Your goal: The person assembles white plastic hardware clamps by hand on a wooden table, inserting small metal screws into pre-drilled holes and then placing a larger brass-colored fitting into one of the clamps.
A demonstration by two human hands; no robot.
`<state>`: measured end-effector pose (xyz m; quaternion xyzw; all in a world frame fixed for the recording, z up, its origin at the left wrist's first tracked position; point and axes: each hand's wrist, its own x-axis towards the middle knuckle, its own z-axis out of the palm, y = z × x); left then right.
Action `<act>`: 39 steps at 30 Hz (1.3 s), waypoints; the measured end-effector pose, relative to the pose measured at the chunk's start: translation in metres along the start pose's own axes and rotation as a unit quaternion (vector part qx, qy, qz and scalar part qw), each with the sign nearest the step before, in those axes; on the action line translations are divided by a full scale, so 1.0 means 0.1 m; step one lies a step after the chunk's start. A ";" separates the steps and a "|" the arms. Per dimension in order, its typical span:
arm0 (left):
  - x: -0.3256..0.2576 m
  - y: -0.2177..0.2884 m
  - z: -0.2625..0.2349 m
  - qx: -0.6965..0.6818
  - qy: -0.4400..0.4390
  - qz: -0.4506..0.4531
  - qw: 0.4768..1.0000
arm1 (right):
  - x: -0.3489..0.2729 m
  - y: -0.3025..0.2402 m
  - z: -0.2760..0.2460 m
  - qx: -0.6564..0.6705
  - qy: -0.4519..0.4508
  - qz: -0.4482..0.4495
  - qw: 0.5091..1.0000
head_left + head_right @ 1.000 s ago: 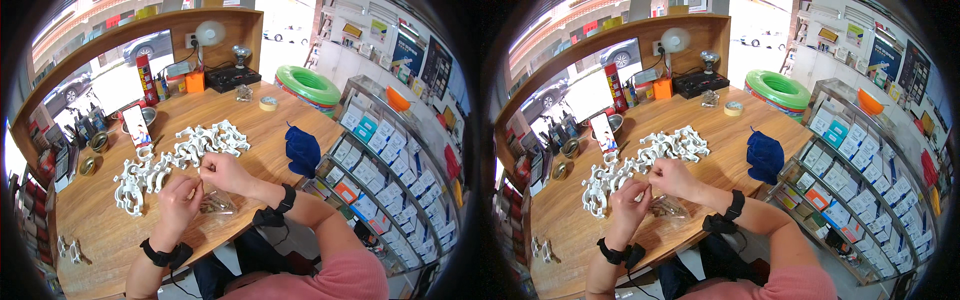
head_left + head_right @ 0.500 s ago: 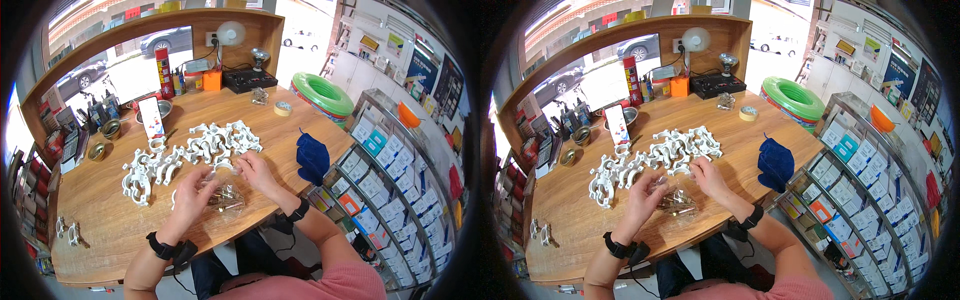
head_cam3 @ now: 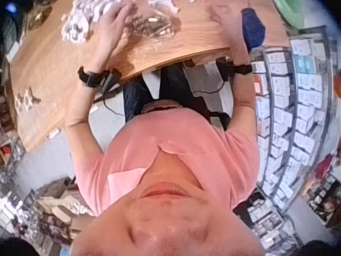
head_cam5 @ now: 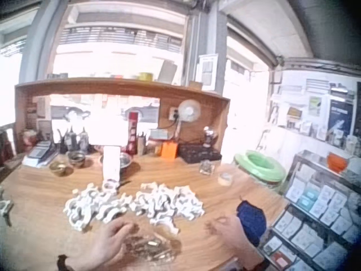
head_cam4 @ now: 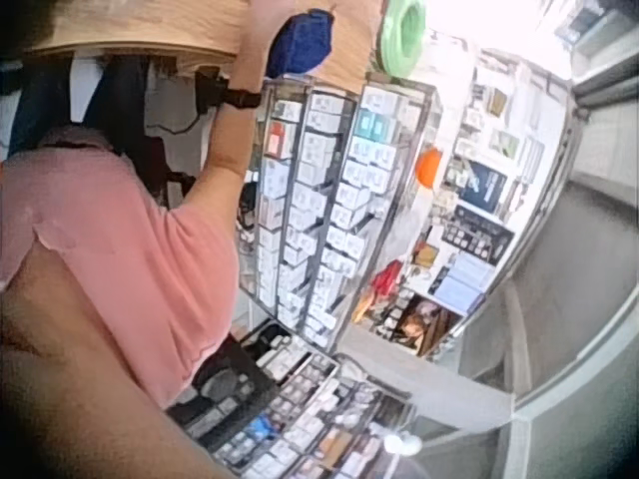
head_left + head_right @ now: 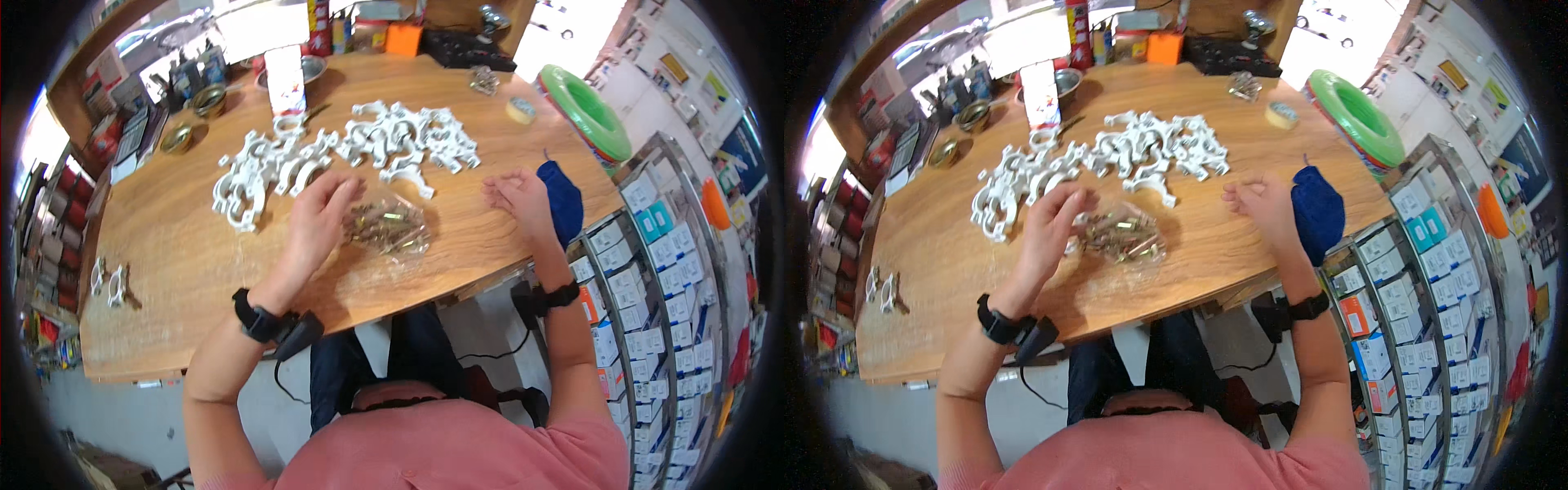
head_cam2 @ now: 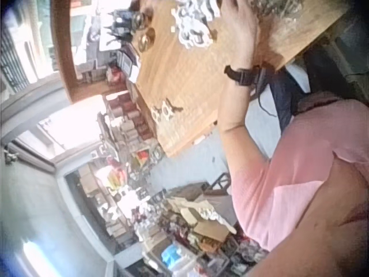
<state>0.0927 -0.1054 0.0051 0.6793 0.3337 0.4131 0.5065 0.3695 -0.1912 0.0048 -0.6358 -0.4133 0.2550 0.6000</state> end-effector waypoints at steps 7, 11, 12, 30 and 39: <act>-0.03 -0.14 -0.04 -0.088 0.013 -0.059 0.994 | -0.52 0.08 0.39 -0.183 -0.207 -0.322 0.906; -0.08 -0.19 -0.03 -0.107 0.017 -0.045 0.993 | -0.83 -0.12 0.71 -0.349 -0.170 -0.422 0.819; -0.09 -0.21 -0.04 -0.096 0.013 -0.028 0.995 | -0.84 -0.13 0.74 -0.356 -0.140 -0.396 0.835; -0.11 -0.21 -0.11 -0.096 -0.046 0.001 0.994 | -0.29 -0.39 1.19 -0.229 -0.265 -0.214 0.912; -0.12 -0.12 -0.13 -0.046 -0.069 -0.011 0.996 | -0.17 -0.63 1.25 -0.381 -0.333 -0.143 0.851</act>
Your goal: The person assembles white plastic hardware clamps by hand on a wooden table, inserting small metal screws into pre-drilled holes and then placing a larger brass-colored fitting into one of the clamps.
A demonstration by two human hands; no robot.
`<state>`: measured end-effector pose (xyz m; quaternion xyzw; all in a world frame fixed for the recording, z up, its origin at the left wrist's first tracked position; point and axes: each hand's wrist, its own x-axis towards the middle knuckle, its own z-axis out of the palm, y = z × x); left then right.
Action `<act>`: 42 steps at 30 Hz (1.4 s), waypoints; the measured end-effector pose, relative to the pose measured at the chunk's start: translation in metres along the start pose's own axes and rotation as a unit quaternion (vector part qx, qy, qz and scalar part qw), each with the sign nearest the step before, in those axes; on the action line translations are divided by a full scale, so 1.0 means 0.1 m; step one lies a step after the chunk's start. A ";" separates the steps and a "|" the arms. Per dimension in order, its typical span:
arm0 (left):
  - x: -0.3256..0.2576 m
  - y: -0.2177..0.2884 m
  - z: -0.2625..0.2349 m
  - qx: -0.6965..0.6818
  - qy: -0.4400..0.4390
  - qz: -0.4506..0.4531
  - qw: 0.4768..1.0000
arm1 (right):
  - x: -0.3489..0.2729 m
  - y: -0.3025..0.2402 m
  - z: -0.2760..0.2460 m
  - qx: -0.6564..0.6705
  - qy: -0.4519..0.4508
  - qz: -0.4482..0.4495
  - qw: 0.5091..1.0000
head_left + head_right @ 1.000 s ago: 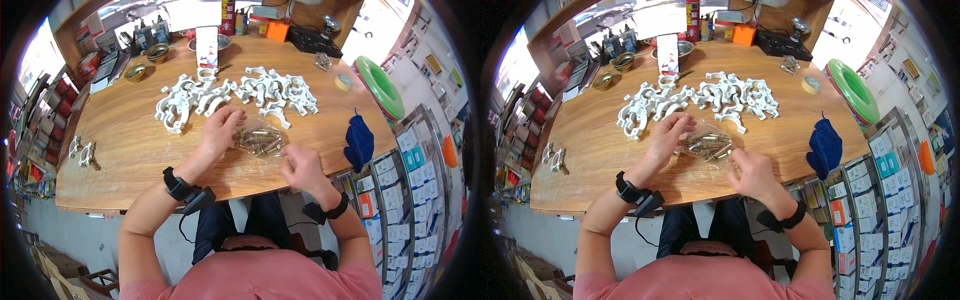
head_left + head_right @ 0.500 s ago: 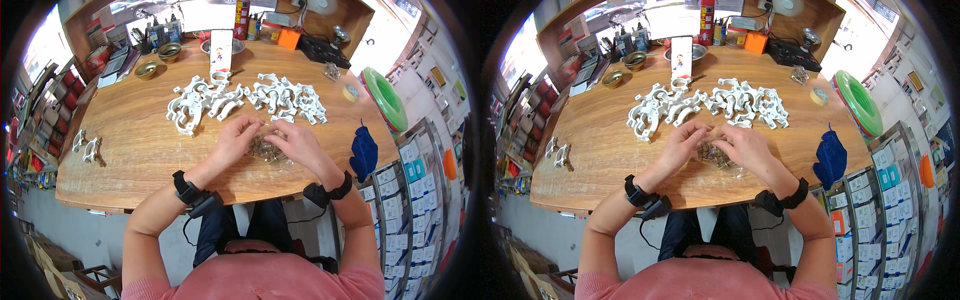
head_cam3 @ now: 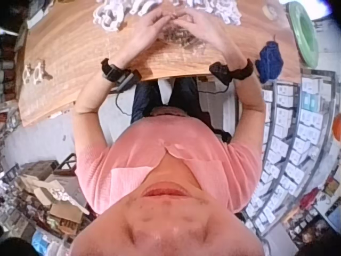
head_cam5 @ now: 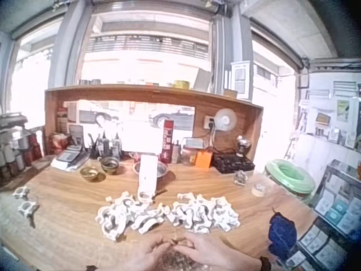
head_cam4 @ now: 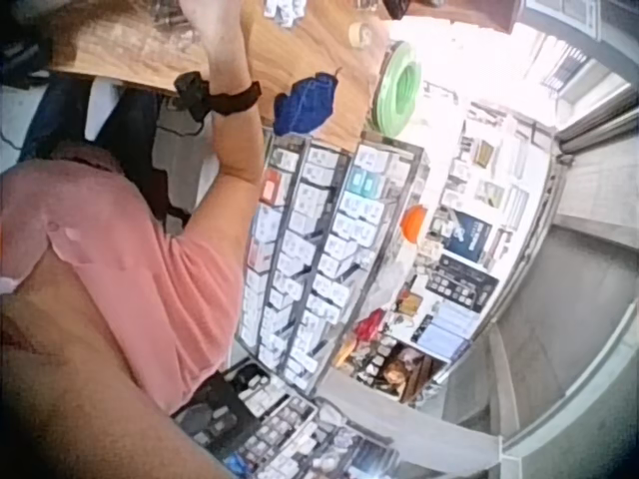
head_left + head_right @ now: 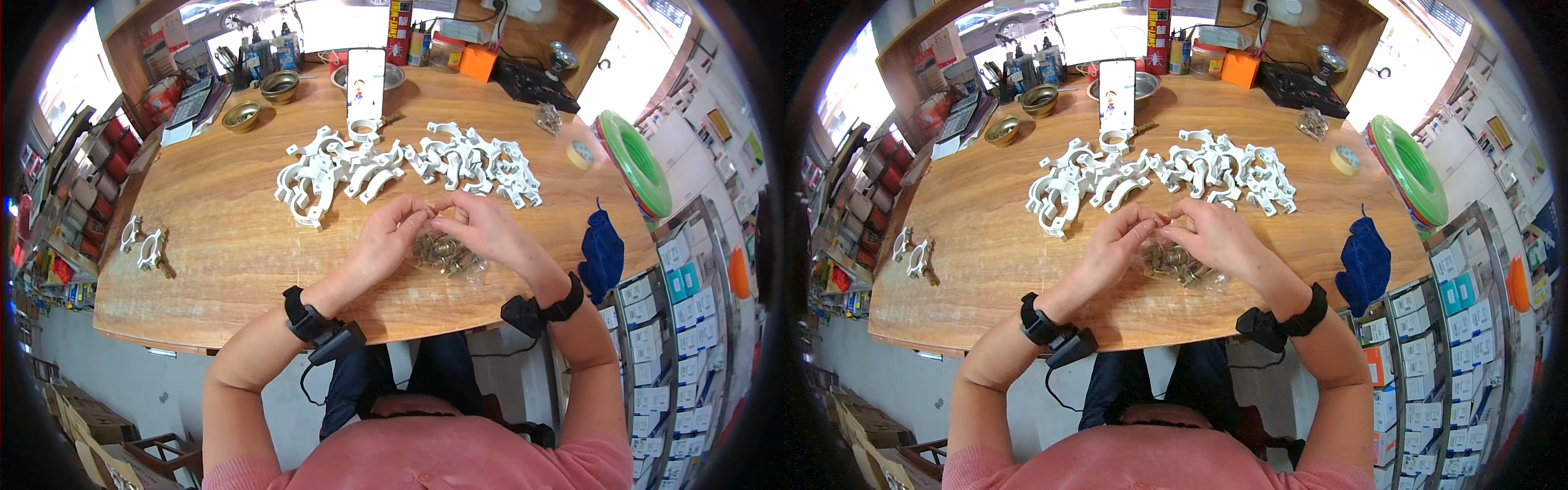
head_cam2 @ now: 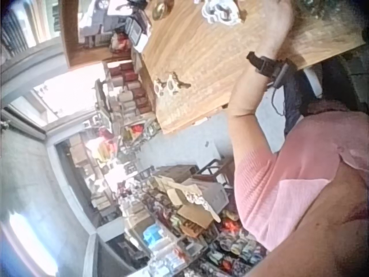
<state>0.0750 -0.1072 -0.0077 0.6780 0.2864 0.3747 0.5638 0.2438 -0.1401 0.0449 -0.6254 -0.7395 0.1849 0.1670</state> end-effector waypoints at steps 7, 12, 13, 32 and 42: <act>-0.03 0.02 -0.02 -0.009 0.020 -0.042 0.999 | 0.02 0.07 0.12 -0.037 0.044 -0.083 0.995; -0.03 -0.09 -0.05 -0.027 0.033 -0.033 0.999 | 0.05 0.02 0.14 -0.046 0.035 -0.072 0.996; -0.03 -0.10 -0.06 -0.050 0.035 -0.047 0.997 | 0.04 -0.02 0.12 -0.045 0.034 -0.071 0.996; -0.05 -0.04 -0.16 -0.105 0.055 -0.046 0.992 | 0.24 -0.16 0.07 0.061 -0.058 -0.087 0.993; 0.00 -0.14 -0.26 -0.128 -0.029 -0.069 0.989 | 0.14 -0.02 0.17 0.094 0.062 -0.172 0.979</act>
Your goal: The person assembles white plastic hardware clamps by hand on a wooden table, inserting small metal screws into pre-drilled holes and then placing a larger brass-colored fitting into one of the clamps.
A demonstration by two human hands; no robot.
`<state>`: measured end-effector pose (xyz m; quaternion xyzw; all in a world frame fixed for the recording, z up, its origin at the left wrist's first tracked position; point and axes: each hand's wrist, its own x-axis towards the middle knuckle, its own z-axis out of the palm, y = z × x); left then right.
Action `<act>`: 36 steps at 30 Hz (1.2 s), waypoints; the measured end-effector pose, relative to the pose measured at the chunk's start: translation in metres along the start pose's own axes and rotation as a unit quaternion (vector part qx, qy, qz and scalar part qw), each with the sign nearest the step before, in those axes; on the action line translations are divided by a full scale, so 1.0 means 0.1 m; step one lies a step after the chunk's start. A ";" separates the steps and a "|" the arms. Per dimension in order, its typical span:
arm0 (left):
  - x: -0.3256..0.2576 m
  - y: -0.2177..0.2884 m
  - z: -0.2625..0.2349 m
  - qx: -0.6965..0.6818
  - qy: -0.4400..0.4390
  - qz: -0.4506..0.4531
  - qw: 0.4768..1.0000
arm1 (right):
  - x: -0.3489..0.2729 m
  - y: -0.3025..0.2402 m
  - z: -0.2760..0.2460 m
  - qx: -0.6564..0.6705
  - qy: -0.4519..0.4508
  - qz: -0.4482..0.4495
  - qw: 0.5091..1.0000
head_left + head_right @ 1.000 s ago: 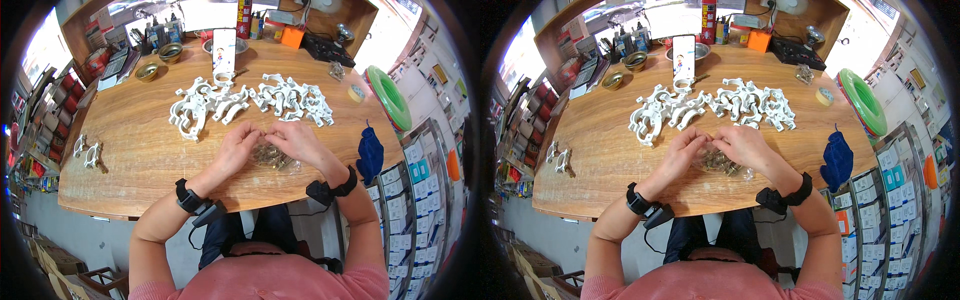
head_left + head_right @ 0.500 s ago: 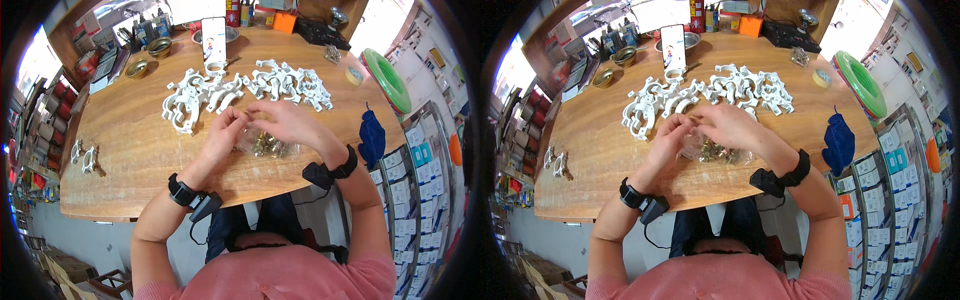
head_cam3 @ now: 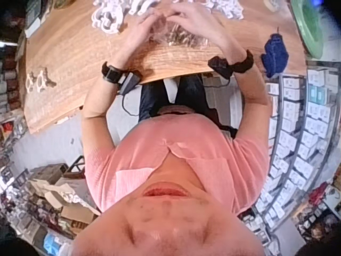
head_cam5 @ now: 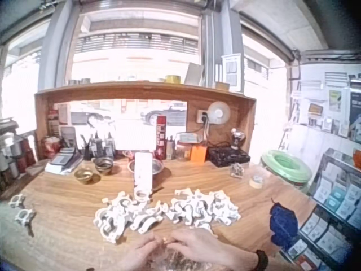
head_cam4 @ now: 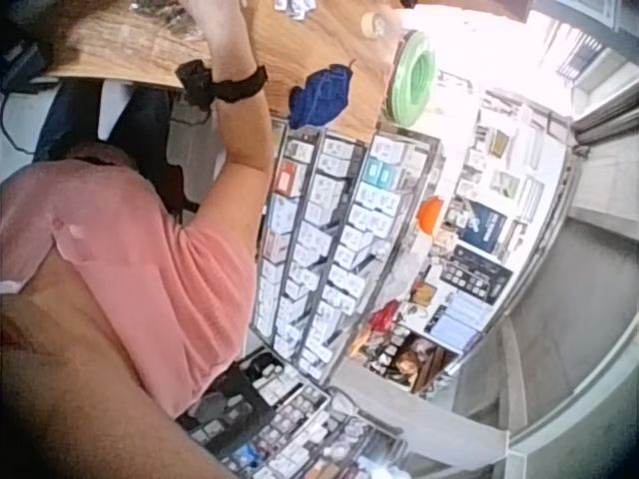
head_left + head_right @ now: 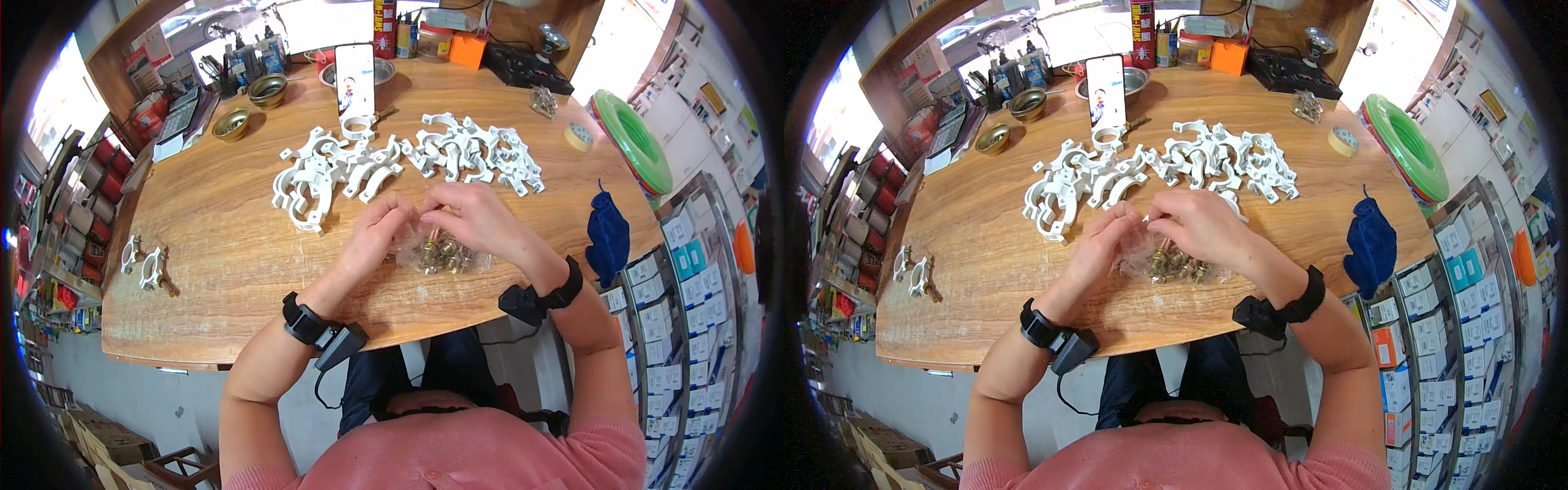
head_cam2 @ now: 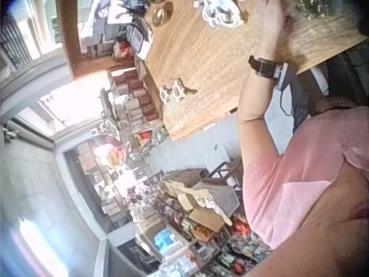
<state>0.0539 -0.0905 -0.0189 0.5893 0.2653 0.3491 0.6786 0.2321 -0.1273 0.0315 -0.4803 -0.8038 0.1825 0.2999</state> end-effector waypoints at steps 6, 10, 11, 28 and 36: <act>-0.03 0.14 0.06 -0.060 -0.078 -0.091 0.991 | -0.07 0.09 -0.08 0.113 -0.010 0.029 0.993; -0.02 0.12 0.06 -0.015 -0.110 -0.038 0.993 | -0.06 0.04 -0.18 0.096 -0.045 0.053 0.993; 0.00 0.09 0.04 0.007 -0.111 -0.024 0.993 | -0.04 -0.01 -0.21 0.097 -0.044 0.053 0.993; -0.02 0.19 0.14 -0.025 -0.158 0.007 0.987 | 0.00 -0.01 -0.48 0.175 -0.176 -0.021 0.968; -0.03 0.19 0.13 0.030 -0.219 -0.010 0.975 | 0.03 -0.06 -0.55 0.126 -0.240 0.010 0.962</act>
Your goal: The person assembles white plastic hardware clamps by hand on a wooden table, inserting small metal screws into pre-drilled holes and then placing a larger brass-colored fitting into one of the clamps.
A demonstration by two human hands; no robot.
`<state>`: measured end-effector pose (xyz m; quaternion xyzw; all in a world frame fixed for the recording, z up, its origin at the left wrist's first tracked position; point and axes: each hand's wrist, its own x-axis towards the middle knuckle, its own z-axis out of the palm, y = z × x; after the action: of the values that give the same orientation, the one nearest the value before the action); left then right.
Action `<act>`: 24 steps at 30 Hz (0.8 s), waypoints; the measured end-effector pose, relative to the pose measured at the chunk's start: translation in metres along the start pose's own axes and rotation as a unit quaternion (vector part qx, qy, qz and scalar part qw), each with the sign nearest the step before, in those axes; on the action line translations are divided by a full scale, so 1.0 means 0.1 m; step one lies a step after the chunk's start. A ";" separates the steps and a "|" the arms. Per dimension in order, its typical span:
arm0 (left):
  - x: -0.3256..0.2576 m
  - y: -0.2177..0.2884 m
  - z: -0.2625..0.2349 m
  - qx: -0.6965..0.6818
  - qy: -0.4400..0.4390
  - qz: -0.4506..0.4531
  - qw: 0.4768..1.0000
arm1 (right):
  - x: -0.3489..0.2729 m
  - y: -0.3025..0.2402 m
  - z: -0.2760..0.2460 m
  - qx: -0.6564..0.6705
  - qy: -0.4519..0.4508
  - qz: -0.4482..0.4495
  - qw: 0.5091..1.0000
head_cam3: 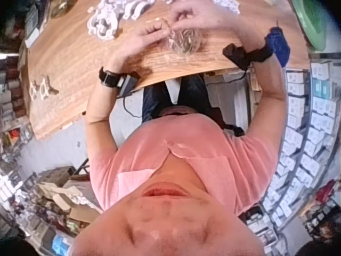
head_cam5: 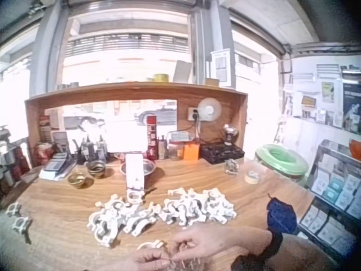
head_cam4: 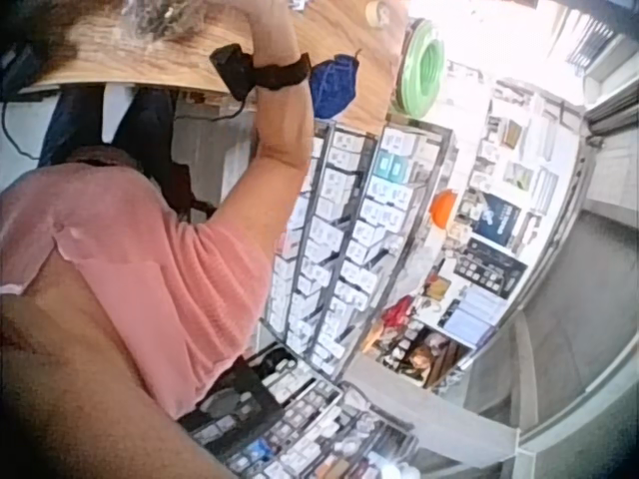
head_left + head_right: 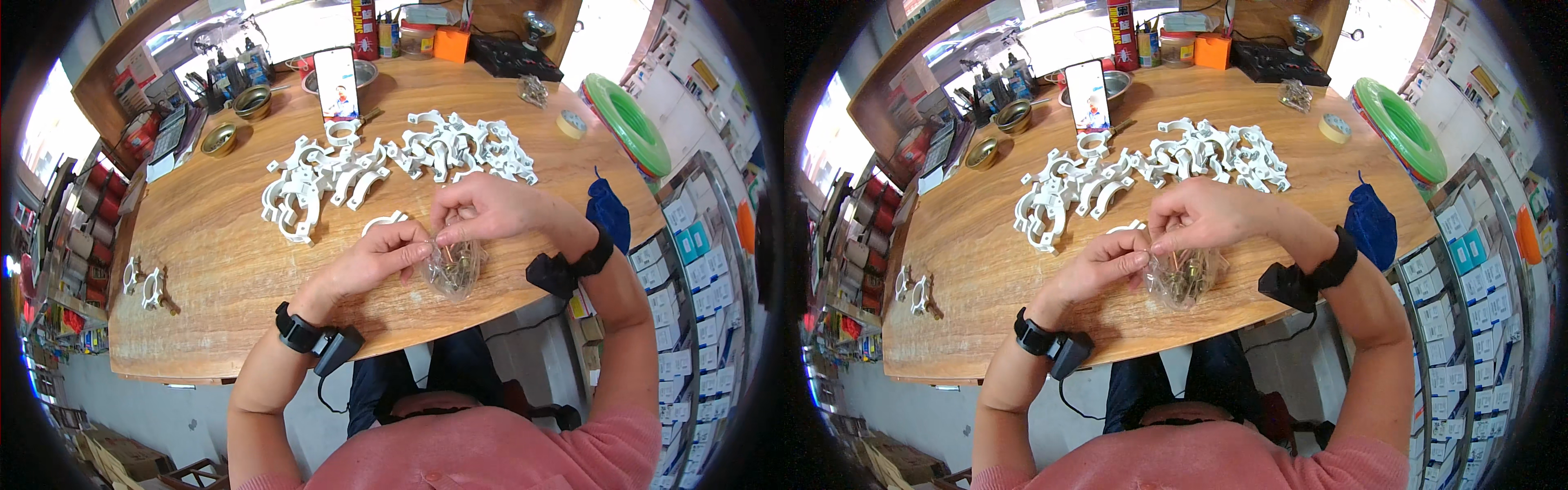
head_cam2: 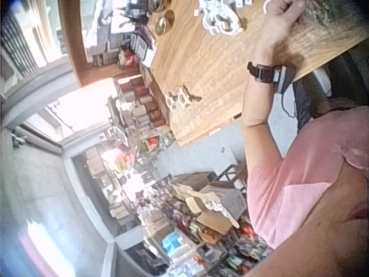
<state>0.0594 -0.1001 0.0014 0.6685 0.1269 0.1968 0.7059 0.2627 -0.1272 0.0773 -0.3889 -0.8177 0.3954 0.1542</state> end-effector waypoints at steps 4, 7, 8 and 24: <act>-0.02 -0.02 0.01 0.004 0.020 0.014 1.000 | 0.02 0.05 0.02 -0.003 -0.020 -0.005 1.000; -0.02 -0.04 0.03 0.020 0.035 0.015 0.999 | -0.03 0.09 0.02 -0.052 0.001 -0.052 0.997; -0.04 -0.05 0.03 0.011 0.043 0.017 0.999 | -0.03 0.11 0.03 -0.051 0.000 -0.052 0.997; -0.04 -0.06 0.04 0.058 0.129 0.023 0.990 | -0.20 0.33 0.29 -0.057 0.273 -0.040 0.959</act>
<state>0.0576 -0.1054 -0.0049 0.6798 0.2130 0.2898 0.6392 0.2764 -0.1448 0.0346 -0.4576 -0.7805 0.2202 0.3646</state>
